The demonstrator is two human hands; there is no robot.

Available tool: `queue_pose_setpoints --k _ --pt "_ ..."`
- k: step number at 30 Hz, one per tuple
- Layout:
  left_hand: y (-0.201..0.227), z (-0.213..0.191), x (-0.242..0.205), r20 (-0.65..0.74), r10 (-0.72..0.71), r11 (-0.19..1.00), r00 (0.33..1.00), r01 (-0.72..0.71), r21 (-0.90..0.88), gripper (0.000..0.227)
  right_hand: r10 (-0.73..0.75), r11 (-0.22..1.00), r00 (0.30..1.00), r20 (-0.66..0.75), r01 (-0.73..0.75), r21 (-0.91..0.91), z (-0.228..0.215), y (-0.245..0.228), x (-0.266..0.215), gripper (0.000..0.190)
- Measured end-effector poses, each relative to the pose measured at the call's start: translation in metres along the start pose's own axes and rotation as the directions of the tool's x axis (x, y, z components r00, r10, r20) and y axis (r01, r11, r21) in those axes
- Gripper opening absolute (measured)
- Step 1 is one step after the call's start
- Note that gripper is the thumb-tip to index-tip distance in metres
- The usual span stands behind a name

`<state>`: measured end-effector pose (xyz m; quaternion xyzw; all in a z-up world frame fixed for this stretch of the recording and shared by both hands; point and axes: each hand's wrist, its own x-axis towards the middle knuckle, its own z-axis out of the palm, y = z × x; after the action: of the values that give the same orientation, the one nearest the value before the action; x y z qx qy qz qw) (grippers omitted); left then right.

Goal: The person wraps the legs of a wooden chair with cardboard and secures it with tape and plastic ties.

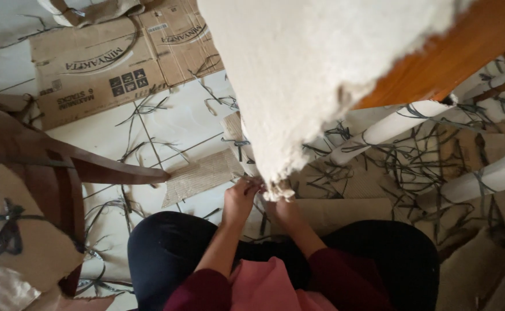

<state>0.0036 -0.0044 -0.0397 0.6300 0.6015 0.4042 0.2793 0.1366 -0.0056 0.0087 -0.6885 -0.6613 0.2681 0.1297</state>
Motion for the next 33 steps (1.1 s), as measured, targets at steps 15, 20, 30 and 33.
queue_pose_setpoints --k 15,20,30,33 --pt "0.007 0.011 -0.006 -0.287 -0.067 0.995 0.956 0.084 0.047 0.012 -0.735 0.627 0.566 -0.373 0.777 -0.059 0.034 0.052 0.019 0.018" --pt "0.005 0.012 0.003 -0.134 -0.087 0.909 0.987 0.134 0.395 0.013 -0.849 0.519 0.399 -0.346 0.753 -0.404 0.033 0.042 0.026 0.014" --pt "-0.019 0.016 0.006 -0.049 0.020 0.812 0.999 0.012 0.584 0.024 -0.863 0.506 0.452 -0.228 0.755 -0.417 0.043 0.054 0.038 0.011" --pt "-0.005 0.009 0.002 -0.148 -0.022 0.859 0.989 0.094 0.503 0.028 -0.786 0.618 0.582 -0.208 0.748 -0.244 0.016 0.041 0.020 0.017"
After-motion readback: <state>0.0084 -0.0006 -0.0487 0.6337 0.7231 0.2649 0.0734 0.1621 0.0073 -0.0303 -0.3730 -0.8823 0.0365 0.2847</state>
